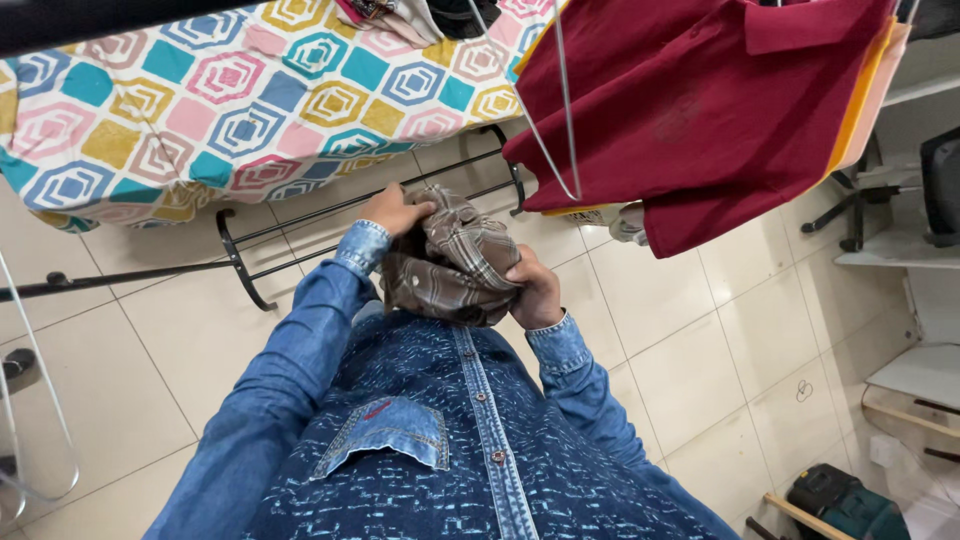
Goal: The person takes a plaid shirt from a laundry basket, unfolds it, and places it on a metal hanger. They then hang the shirt on a drying rack and adjust the collar and sleeves. The person repeats the process with a second garment.
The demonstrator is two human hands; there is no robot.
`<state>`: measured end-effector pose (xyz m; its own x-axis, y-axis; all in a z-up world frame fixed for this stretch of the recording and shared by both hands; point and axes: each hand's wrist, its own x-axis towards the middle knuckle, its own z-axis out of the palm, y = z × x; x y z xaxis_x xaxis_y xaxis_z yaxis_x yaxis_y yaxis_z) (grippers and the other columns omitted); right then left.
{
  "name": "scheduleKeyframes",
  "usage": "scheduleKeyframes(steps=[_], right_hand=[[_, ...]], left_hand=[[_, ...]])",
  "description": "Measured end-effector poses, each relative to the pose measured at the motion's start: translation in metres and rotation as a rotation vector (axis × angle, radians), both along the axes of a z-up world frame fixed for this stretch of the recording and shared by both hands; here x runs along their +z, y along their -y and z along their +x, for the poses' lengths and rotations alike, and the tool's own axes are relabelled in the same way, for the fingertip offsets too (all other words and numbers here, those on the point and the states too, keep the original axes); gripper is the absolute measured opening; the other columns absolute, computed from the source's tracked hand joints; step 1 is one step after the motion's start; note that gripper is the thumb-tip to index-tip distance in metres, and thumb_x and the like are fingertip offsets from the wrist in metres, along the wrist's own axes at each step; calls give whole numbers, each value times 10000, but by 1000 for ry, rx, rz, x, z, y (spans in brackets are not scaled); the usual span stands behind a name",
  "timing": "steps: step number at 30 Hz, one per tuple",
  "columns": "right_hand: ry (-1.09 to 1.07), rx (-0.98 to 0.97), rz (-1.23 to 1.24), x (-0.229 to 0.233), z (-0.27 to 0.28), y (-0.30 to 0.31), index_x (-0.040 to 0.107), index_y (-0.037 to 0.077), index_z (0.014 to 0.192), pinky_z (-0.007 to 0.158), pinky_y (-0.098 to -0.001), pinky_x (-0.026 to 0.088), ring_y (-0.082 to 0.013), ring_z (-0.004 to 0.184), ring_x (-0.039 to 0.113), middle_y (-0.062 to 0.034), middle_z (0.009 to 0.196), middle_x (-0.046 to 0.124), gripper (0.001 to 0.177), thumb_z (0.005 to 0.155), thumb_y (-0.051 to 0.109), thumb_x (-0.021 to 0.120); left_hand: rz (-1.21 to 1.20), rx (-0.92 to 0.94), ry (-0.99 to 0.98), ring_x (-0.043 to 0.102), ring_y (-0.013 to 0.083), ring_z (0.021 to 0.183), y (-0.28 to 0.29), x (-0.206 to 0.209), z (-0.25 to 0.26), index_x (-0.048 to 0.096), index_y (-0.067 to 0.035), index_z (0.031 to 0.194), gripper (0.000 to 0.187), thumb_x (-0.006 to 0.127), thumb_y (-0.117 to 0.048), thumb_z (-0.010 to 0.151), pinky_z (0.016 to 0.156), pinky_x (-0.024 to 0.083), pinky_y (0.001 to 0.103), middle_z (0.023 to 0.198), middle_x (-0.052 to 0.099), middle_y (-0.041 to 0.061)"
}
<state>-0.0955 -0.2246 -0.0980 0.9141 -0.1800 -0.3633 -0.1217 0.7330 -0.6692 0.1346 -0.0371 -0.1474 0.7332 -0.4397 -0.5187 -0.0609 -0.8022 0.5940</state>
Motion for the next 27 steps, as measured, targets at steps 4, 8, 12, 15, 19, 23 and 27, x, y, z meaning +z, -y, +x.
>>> scheduleKeyframes(steps=[4, 8, 12, 15, 19, 23, 27], right_hand=[[-44, -135, 2, 34, -6, 1, 586, -58, 1269, 1051, -409, 491, -285, 1113, 644, -171, 1212, 681, 560, 764, 185, 593], [-69, -268, 66, 56, -5, 10, 584, -59, 1280, 1030, -439, 509, -305, 1076, 672, -177, 1186, 686, 526, 839, 227, 614], [-95, -196, -337, 50, 4, 31, 620, -115, 1287, 1042, -442, 482, -288, 1083, 655, -186, 1187, 695, 481, 991, 264, 617], [-79, -109, -1353, 58, 25, 24, 580, -46, 1320, 1068, -428, 451, -329, 1157, 620, -203, 1230, 649, 489, 924, 206, 716], [195, 65, -1391, 94, 60, -7, 473, 22, 1445, 1125, -458, 372, -325, 1201, 616, -177, 1303, 606, 731, 809, 145, 812], [253, 208, -1397, 112, 80, -14, 593, 62, 1352, 1042, -391, 472, -225, 1060, 732, -101, 1148, 734, 602, 810, 134, 843], [91, 119, -1053, 125, 86, -12, 601, 17, 1122, 802, -296, 572, -109, 898, 693, -50, 966, 730, 349, 881, 128, 828]], left_hand=[[-206, 46, -144, 708, 302, 903, -11, -13, 2, 746, 58, 1065, 685, 632, -592, 884, 832, 513, 396, 1006, 758, 254], [-607, 265, -232, 656, 193, 957, -27, -12, 10, 740, 47, 1086, 765, 529, -676, 954, 884, 486, 319, 1044, 753, 141], [-827, 443, -399, 484, 197, 986, -28, 8, 12, 636, 126, 1191, 878, 498, -735, 1089, 930, 384, 339, 1048, 549, 82], [-744, 503, -369, 606, 108, 1082, -14, 43, -10, 650, -40, 1212, 727, 464, -696, 960, 991, 429, 293, 1183, 672, 0], [-1004, 282, -395, 619, 74, 943, 10, 82, -33, 686, -30, 1110, 608, 494, -597, 1002, 886, 475, 250, 1019, 713, 1], [-1078, 171, -336, 530, 63, 841, 17, 102, -37, 639, 7, 1099, 462, 605, -454, 1097, 749, 428, 234, 922, 602, -9], [-799, 17, 26, 603, 93, 750, -5, 162, -37, 602, -69, 1153, 466, 825, -310, 822, 688, 502, 269, 791, 629, 17]])
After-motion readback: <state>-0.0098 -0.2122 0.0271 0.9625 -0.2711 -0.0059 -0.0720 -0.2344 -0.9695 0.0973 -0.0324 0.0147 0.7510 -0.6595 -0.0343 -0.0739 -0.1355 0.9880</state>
